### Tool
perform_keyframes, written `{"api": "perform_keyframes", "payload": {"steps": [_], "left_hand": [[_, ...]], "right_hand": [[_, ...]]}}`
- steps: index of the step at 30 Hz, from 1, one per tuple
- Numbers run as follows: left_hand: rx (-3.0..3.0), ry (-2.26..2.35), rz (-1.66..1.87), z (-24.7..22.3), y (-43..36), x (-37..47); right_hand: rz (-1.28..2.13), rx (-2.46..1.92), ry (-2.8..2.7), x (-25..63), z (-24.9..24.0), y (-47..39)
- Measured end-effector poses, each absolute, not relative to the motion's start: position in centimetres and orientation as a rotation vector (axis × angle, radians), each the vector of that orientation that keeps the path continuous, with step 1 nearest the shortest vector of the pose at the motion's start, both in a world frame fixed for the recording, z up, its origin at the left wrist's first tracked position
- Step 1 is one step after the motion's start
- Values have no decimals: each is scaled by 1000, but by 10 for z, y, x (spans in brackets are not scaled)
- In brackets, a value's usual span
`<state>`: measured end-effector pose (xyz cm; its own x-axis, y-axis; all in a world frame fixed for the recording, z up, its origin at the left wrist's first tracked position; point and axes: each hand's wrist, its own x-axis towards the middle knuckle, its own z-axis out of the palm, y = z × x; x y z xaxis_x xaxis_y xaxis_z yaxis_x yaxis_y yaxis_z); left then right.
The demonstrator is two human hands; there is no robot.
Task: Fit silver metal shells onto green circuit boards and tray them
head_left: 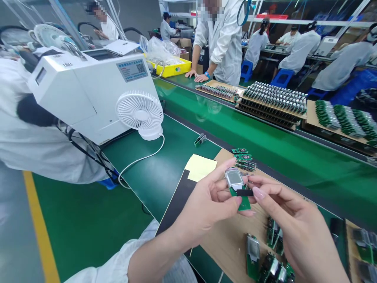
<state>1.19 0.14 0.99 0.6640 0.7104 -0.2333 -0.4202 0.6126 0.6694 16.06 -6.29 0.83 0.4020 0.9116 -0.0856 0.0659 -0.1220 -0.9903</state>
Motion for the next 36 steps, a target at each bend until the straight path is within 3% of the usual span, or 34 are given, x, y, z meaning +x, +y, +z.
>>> {"api": "perform_keyframes", "payload": {"steps": [36], "left_hand": [[644,535,710,10,1,13]], "right_hand": [[868,-1479,-913,151,-3,-57]]}}
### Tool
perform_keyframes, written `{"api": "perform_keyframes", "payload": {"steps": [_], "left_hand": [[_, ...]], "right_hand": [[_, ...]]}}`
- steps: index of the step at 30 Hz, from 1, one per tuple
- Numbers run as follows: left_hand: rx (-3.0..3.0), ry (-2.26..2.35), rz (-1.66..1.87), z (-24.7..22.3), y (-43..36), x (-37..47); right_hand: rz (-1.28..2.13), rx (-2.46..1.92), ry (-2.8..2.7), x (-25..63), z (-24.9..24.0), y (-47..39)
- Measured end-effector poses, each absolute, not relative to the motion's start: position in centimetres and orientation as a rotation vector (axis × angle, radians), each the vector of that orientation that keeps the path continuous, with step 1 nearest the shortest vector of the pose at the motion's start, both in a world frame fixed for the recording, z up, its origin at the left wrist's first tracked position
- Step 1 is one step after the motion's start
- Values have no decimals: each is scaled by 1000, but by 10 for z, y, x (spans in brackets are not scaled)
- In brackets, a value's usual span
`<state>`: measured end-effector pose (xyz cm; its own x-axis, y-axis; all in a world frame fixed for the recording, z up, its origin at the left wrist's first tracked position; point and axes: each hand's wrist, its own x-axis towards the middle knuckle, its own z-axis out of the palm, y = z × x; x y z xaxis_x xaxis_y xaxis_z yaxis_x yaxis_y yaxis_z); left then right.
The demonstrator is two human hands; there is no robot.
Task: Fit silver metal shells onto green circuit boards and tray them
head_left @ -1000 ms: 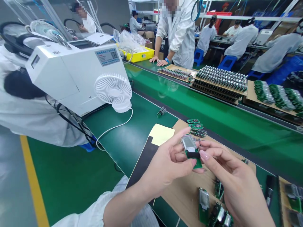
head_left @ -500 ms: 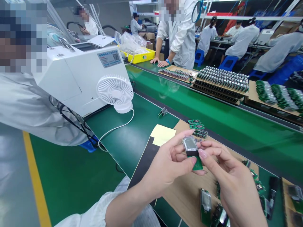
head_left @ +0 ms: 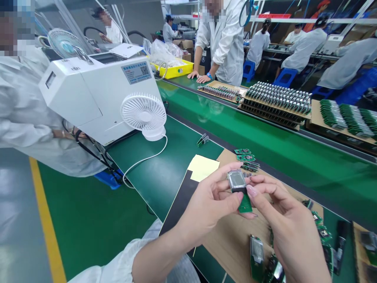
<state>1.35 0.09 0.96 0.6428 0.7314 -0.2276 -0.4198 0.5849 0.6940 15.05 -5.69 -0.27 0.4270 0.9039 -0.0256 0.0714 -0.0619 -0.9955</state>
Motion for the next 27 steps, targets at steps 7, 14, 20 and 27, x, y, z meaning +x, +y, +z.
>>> {"api": "perform_keyframes", "payload": {"steps": [7,14,20,27], "left_hand": [[682,531,720,9,0,12],[699,555,717,9,0,13],[727,624,788,10,4,10],[846,674,842,3,5,12]], "right_hand": [[869,-1469,-914,149,-2,-58],[824,-1549,-953,147,-3,-59],[589,-1646,-893,147,-4,-62],[1351,-1481,-904,137,7,-61]]}}
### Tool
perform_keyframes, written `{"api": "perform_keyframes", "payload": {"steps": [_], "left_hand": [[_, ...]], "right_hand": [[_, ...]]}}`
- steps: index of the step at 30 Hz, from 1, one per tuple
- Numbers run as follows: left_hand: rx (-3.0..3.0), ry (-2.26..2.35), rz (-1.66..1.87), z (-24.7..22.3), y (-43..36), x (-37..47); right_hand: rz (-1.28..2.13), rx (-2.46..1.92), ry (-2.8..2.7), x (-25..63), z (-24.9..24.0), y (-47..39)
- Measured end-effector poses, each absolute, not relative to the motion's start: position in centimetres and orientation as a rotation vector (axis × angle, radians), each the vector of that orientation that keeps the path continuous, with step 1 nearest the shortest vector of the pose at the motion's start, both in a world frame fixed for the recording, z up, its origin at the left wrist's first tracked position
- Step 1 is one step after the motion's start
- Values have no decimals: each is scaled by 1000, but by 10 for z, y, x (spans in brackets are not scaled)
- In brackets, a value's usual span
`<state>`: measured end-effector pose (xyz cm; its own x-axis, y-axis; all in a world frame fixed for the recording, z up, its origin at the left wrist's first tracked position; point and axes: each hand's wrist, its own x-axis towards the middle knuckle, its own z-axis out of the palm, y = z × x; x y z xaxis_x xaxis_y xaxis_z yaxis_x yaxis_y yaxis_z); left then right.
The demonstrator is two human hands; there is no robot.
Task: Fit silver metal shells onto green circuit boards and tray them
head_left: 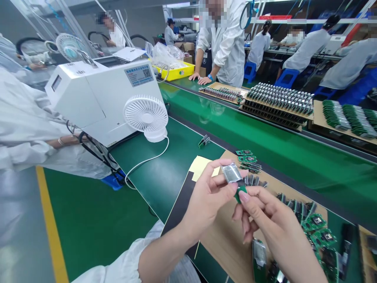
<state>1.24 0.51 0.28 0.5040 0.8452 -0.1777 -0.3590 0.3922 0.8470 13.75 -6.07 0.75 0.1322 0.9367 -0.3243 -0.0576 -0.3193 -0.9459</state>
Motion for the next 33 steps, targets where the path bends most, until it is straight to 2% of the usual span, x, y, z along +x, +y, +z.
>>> {"api": "perform_keyframes", "payload": {"steps": [6,12,20,33], "left_hand": [[1653,810,1006,-7,19,10],[2269,636,903,-2,40,6],[2364,722,884,2,38,15],[2266,452,823,13,42,1]], "right_hand": [[1331,-1491,-841,139,14,-62],[1252,-1548,-873,139,14,-63],[1097,-1660,-988,135,12,-66],[1270,-1441,-758,143,20,-66]]}}
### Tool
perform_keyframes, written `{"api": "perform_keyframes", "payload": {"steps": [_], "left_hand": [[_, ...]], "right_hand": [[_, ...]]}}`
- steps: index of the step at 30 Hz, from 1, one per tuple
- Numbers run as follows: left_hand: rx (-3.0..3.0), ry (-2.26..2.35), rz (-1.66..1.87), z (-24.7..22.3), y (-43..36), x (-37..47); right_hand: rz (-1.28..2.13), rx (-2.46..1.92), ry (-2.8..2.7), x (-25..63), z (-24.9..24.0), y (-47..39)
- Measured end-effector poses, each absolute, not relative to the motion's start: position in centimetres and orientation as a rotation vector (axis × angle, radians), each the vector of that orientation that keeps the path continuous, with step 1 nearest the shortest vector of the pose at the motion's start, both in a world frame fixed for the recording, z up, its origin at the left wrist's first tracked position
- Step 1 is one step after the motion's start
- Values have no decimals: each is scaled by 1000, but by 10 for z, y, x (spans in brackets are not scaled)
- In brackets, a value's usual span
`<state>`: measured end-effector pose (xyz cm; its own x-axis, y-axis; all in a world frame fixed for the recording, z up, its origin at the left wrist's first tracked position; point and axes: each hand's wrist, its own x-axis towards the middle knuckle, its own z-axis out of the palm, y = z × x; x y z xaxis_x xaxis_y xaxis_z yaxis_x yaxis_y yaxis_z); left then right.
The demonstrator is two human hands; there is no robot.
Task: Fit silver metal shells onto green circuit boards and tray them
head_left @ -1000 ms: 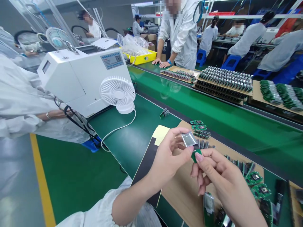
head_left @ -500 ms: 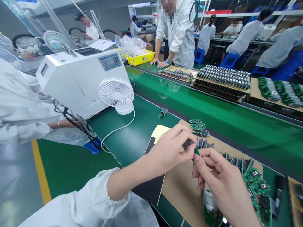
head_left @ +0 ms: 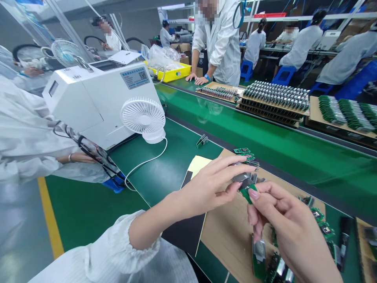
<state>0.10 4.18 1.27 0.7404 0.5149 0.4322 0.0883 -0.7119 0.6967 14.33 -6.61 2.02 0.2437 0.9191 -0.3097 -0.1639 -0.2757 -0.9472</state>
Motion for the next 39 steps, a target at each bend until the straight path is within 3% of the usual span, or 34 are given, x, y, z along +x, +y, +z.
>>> {"api": "perform_keyframes", "payload": {"steps": [5,11,15,33,39], "left_hand": [[2096,440,817,15,40,0],[1167,547,853,9,26,7],[873,547,803,7,20,12],[846,431,795,3,14,18],[921,531,833,5,13,16]], "right_hand": [[1281,-1398,-684,141,22,-66],[1246,-1301,-751,143,9,-63],[1242,-1248,-848,146,2,-60],[1145,-1394,-792,134,12,-64],[1100,-1578,-1037,150,2,-63]]}}
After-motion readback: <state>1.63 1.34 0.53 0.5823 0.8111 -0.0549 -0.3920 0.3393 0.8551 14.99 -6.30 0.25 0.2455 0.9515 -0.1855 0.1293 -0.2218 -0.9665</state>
